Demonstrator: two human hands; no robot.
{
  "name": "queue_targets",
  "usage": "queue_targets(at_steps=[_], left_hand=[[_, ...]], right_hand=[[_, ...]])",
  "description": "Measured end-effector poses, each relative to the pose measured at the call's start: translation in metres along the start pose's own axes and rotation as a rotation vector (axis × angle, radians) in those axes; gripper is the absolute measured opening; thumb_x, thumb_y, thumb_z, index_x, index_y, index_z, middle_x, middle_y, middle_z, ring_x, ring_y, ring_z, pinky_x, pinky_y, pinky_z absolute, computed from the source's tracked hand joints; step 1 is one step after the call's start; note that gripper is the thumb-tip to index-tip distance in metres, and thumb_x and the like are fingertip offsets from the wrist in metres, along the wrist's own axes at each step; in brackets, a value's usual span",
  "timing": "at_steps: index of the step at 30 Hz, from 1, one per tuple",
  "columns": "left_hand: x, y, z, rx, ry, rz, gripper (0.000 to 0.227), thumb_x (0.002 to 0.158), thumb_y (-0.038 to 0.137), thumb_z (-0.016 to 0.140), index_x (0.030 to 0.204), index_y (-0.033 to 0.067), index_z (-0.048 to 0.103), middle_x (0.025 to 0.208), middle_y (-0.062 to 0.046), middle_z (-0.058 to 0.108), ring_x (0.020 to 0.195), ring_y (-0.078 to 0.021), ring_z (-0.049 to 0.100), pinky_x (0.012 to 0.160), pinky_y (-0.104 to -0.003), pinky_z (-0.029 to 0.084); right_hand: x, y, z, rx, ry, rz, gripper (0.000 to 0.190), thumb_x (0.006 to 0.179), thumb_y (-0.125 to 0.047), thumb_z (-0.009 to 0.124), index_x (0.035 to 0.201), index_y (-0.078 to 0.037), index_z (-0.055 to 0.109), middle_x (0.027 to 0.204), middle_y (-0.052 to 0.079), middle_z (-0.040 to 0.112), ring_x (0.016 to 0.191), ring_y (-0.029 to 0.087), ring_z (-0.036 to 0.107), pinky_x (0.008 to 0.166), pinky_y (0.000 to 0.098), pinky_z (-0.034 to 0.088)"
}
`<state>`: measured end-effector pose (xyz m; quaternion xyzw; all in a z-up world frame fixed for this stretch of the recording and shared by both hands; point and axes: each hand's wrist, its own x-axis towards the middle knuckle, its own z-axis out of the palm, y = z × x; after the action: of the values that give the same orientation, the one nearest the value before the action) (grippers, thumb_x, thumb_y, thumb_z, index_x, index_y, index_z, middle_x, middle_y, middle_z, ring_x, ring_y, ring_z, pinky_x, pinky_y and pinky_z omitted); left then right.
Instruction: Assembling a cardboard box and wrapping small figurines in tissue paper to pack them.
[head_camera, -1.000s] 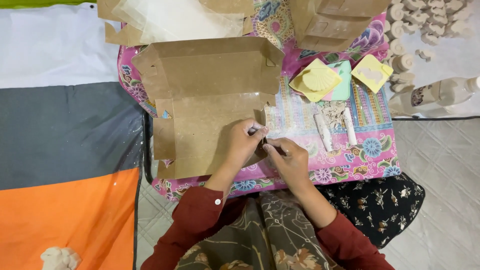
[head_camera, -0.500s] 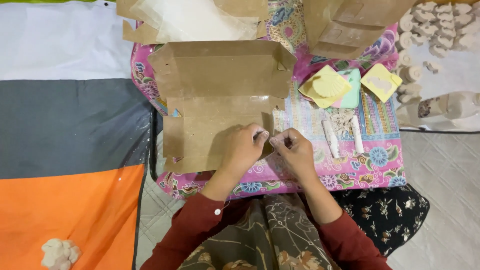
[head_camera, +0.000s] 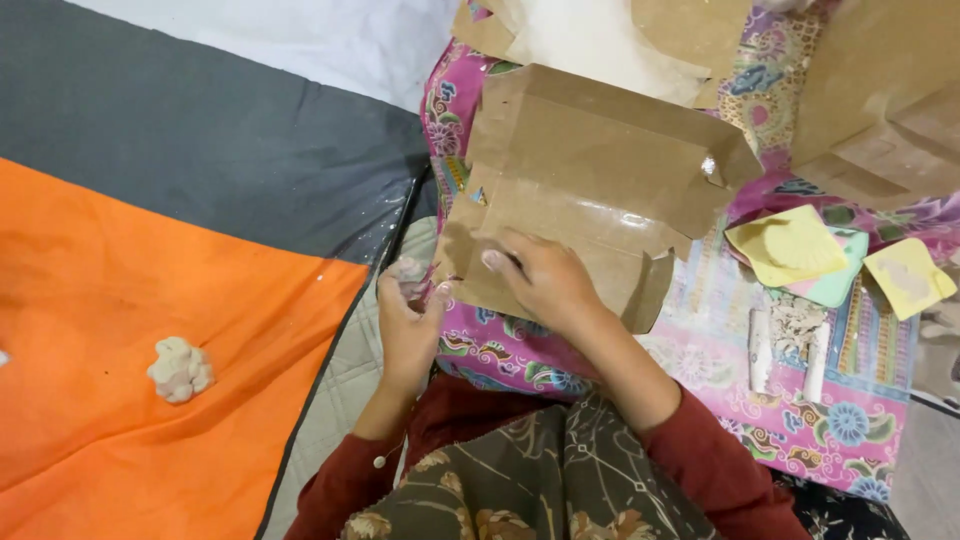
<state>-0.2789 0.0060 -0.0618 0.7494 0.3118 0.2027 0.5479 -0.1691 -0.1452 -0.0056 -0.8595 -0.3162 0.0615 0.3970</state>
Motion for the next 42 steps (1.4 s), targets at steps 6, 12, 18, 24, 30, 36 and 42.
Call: queue_targets(at_steps=[6,12,18,24,30,36,42], left_hand=[[0.012,-0.001,-0.002,0.093,-0.12,-0.122,0.042,0.084,0.024,0.077,0.117,0.0048,0.059,0.105,-0.022,0.07,0.103,-0.0416,0.068,0.087,-0.05,0.054],[0.018,-0.025,0.005,-0.095,-0.068,-0.143,0.029,0.08,0.007,0.073,0.108,0.0048,0.067,0.095,-0.018,0.074,0.089,-0.0256,0.071,0.079,-0.037,0.058],[0.01,-0.024,0.017,-0.265,-0.009,-0.019,0.025,0.082,0.001,0.068,0.108,0.0019,0.069,0.095,-0.017,0.073,0.089,-0.019,0.065,0.08,-0.035,0.057],[0.007,-0.008,0.027,-0.152,-0.003,0.235,0.017,0.086,0.008,0.075,0.102,0.0072,0.074,0.092,-0.014,0.076,0.086,-0.0272,0.074,0.076,-0.036,0.06],[0.013,0.003,0.032,-0.045,-0.012,0.435,0.015,0.087,0.014,0.079,0.101,0.0105,0.076,0.091,-0.01,0.076,0.087,-0.0282,0.075,0.077,-0.036,0.059],[0.019,-0.001,0.04,-0.03,-0.016,0.434,0.012,0.086,0.013,0.08,0.097,0.0095,0.077,0.088,-0.01,0.076,0.085,-0.0299,0.075,0.077,-0.038,0.059],[0.024,-0.002,0.049,-0.105,-0.087,0.259,0.011,0.084,0.013,0.082,0.094,0.0089,0.078,0.084,-0.012,0.076,0.082,-0.0289,0.075,0.074,-0.038,0.059]], right_hand=[[0.081,-0.015,0.057,-0.201,-0.501,0.059,0.035,0.103,-0.036,0.048,0.124,-0.017,0.069,0.112,0.024,0.073,0.109,0.047,0.068,0.099,0.056,0.051],[0.074,0.026,0.069,-0.301,-0.403,0.096,0.029,0.095,-0.037,0.062,0.104,-0.015,0.079,0.095,0.015,0.073,0.096,0.037,0.073,0.088,0.0482,0.056],[0.038,0.085,0.059,-0.102,-0.11,0.19,0.021,0.085,-0.031,0.074,0.101,-0.017,0.077,0.091,0.007,0.075,0.093,0.03,0.074,0.085,0.0428,0.058],[0.019,0.086,0.055,0.664,0.067,0.364,0.043,0.086,-0.004,0.079,0.124,-0.004,0.058,0.088,0.008,0.066,0.08,0.015,0.069,0.083,0.0294,0.061],[0.018,0.077,0.057,0.74,0.101,0.387,0.05,0.087,-0.007,0.082,0.127,0.0,0.054,0.085,0.011,0.071,0.072,0.014,0.07,0.072,0.0273,0.062],[0.021,0.071,0.062,0.756,0.113,0.452,0.025,0.085,-0.007,0.081,0.103,0.004,0.067,0.074,0.015,0.071,0.058,0.018,0.071,0.051,0.0304,0.062],[0.024,0.064,0.062,0.692,0.102,0.539,0.009,0.082,-0.002,0.075,0.09,0.002,0.073,0.066,0.017,0.071,0.05,0.02,0.07,0.042,0.0308,0.059]])
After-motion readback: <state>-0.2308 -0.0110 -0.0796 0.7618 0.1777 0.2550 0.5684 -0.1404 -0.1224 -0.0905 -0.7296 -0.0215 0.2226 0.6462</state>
